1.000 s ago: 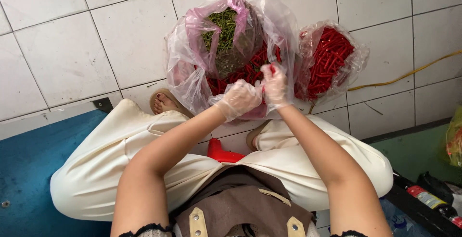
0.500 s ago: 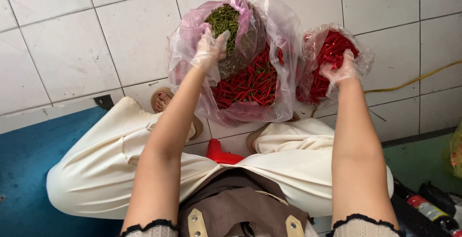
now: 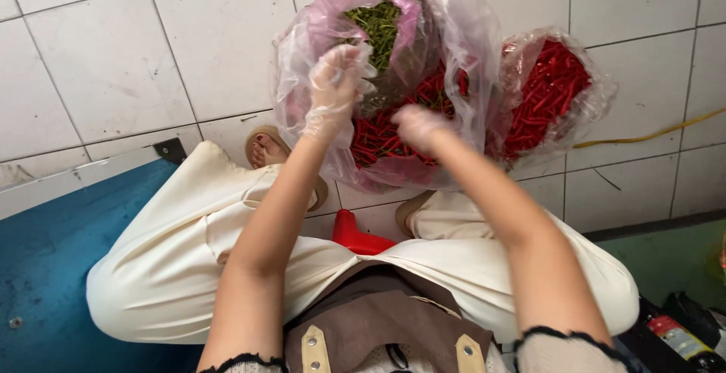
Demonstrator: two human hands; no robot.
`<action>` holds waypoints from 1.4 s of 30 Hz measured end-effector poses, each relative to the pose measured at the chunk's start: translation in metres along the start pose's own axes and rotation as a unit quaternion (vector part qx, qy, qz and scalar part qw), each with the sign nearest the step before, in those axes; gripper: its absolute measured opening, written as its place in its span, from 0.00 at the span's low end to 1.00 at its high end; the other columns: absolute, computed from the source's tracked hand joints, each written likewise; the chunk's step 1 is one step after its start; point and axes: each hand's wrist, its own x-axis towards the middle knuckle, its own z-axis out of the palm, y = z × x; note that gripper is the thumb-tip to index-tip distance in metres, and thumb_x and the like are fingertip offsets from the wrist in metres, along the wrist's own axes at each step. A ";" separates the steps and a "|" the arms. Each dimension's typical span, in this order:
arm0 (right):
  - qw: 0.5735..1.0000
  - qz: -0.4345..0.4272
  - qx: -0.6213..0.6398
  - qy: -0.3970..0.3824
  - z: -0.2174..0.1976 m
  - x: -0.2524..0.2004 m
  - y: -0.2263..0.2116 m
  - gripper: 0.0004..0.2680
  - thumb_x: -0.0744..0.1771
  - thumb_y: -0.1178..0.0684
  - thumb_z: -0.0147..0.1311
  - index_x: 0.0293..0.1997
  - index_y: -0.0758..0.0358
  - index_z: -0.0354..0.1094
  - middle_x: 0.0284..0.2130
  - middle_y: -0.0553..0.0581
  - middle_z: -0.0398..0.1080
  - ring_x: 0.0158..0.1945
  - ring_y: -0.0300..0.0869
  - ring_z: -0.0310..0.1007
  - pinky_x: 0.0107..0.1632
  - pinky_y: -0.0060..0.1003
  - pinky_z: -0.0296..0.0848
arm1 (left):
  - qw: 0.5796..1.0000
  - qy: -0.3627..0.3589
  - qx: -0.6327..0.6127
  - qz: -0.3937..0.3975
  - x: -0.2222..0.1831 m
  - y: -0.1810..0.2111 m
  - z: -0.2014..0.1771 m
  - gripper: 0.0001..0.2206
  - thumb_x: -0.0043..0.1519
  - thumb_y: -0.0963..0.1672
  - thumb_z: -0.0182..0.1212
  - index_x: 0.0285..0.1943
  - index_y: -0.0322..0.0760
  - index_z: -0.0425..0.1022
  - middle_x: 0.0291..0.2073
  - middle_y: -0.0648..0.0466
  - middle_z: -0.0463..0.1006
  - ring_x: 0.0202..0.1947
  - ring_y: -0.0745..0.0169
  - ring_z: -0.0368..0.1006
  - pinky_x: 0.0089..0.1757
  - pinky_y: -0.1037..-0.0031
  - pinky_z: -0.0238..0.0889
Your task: Sorting and trimming red and green chilies from plastic bags using a small tool while sitting on the floor
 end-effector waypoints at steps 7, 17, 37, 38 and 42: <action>0.938 -0.033 -0.344 0.031 0.062 -0.004 -0.033 0.16 0.65 0.51 0.55 0.61 0.47 0.70 0.52 0.60 0.70 0.50 0.57 0.68 0.39 0.56 0.70 | 0.998 -0.064 0.013 0.018 -0.012 0.006 -0.001 0.13 0.57 0.36 0.57 0.48 0.38 0.81 0.27 0.51 0.82 0.14 0.68 0.72 0.17 0.80 0.68; 0.950 -0.151 -0.273 0.024 0.030 -0.056 0.027 0.10 0.69 0.49 0.46 0.48 0.54 0.74 0.46 0.59 0.73 0.50 0.54 0.76 0.43 0.50 0.77 | 0.978 -0.134 0.130 0.087 -0.015 0.002 -0.002 0.09 0.60 0.39 0.63 0.46 0.41 0.82 0.33 0.51 0.85 0.36 0.56 0.81 0.42 0.67 0.73; 0.898 -0.204 0.352 0.171 -0.053 -0.155 0.010 0.06 0.67 0.56 0.59 0.47 0.61 0.75 0.32 0.50 0.73 0.40 0.31 0.68 0.41 0.33 0.73 | 0.953 -0.199 -0.160 -0.161 -0.098 -0.014 0.063 0.17 0.59 0.43 0.74 0.54 0.33 0.79 0.42 0.48 0.83 0.44 0.59 0.79 0.45 0.70 0.74; 0.889 -0.201 0.367 0.187 -0.057 -0.158 0.005 0.07 0.67 0.56 0.61 0.48 0.62 0.74 0.33 0.51 0.73 0.41 0.31 0.68 0.43 0.31 0.73 | 0.949 -0.114 -0.238 -0.170 -0.098 -0.008 0.067 0.16 0.58 0.42 0.74 0.53 0.30 0.79 0.38 0.50 0.84 0.37 0.64 0.79 0.41 0.76 0.74; 0.887 -0.201 0.366 0.198 -0.060 -0.158 0.000 0.06 0.67 0.56 0.60 0.48 0.61 0.75 0.32 0.52 0.73 0.40 0.33 0.68 0.43 0.34 0.72 | 0.968 -0.109 -0.170 -0.148 -0.080 0.010 0.052 0.12 0.54 0.40 0.73 0.45 0.31 0.79 0.32 0.52 0.81 0.35 0.69 0.78 0.37 0.79 0.75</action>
